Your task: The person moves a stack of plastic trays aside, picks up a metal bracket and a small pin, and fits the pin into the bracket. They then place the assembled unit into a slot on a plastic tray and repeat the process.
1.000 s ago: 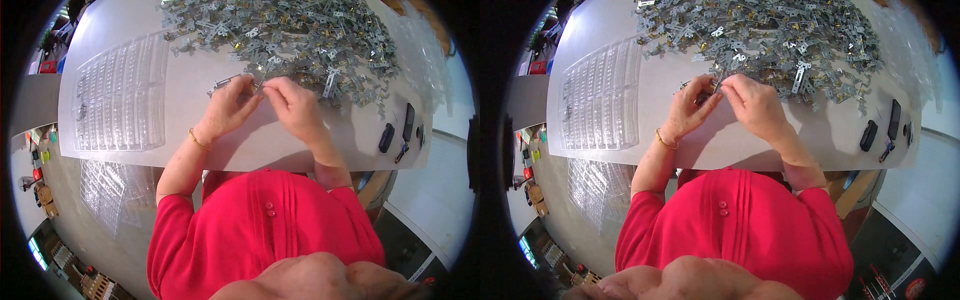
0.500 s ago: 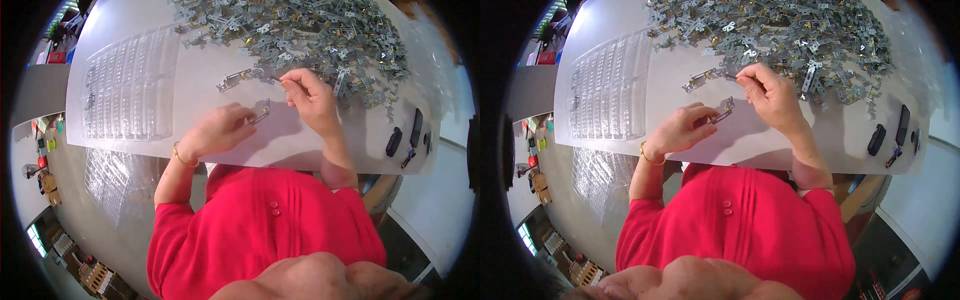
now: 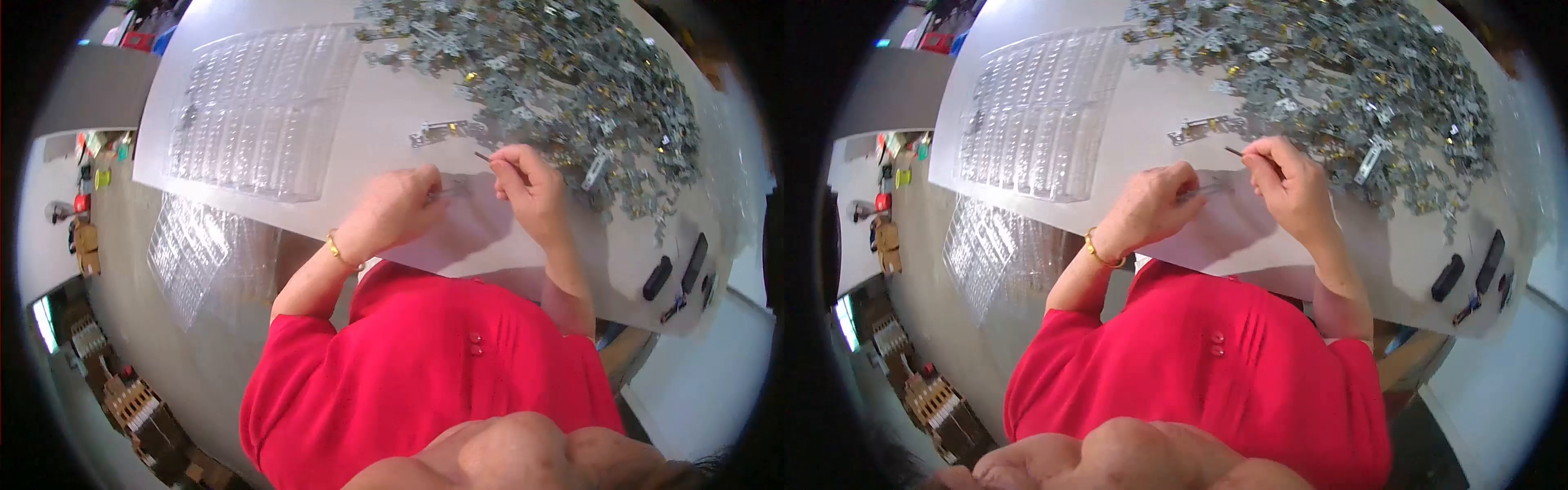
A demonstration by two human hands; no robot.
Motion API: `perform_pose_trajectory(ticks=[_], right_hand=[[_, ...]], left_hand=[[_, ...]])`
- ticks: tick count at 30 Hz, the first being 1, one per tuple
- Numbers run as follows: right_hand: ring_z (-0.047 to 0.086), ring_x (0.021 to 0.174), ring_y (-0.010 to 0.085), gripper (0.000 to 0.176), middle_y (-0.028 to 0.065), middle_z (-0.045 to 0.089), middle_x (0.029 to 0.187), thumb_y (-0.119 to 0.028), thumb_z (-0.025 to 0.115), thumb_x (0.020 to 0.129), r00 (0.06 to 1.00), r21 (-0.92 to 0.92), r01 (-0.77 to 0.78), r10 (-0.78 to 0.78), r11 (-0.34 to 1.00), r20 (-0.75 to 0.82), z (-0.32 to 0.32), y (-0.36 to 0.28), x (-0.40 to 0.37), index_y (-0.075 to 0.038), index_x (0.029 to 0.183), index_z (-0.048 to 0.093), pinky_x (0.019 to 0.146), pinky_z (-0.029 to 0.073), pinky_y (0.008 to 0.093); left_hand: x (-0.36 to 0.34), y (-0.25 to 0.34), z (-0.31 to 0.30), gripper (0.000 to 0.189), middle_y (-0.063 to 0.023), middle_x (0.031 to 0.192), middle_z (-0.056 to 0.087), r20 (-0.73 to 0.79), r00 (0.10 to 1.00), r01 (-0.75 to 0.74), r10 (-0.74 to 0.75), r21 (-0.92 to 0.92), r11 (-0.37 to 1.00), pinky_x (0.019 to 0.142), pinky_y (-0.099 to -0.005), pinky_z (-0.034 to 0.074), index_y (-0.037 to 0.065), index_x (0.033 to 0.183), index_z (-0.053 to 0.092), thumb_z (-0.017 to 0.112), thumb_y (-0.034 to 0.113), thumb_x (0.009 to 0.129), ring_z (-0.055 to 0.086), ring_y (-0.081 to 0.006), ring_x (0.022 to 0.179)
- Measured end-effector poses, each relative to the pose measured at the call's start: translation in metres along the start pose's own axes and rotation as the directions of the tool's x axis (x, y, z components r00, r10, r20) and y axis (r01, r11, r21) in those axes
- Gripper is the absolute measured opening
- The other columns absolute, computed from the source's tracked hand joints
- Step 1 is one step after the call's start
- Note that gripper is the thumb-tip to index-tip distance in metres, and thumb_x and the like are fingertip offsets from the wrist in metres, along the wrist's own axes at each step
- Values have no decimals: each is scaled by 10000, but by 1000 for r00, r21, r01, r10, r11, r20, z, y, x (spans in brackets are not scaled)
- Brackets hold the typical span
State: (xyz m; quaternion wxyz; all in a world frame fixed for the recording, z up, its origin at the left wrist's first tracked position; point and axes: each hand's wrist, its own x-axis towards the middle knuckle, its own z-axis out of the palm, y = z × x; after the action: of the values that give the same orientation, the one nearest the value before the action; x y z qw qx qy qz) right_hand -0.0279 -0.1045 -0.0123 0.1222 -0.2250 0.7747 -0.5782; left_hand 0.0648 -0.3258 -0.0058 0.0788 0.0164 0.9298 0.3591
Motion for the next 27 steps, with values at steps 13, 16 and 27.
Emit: perform_pose_trajectory(ticks=[13,16,27], right_hand=[[596,671,73,116,12,625,754,-108,609,1057,995,293,-31,2,956,101,12,5,-11,-14,1114,645,621,509,238],[594,672,72,123,8,620,750,-125,616,1059,992,348,-43,-2,937,127,17,11,-11,-17,1112,642,625,512,240],[586,643,66,136,3,615,732,-158,634,1052,965,141,-149,113,979,238,37,20,-16,-25,1078,642,607,523,238]], left_hand=[[-32,3,-27,165,-137,952,621,-162,987,-5,25,121,993,792,-447,520,46,950,682,713,204,914,641,-340,900],[-54,-13,-70,139,-122,935,654,-340,940,27,12,110,994,744,-419,541,47,983,698,748,147,900,676,-315,848],[-110,-212,-240,275,-159,829,712,-829,519,564,-207,151,812,735,-381,547,5,899,769,765,280,889,698,-278,769]])
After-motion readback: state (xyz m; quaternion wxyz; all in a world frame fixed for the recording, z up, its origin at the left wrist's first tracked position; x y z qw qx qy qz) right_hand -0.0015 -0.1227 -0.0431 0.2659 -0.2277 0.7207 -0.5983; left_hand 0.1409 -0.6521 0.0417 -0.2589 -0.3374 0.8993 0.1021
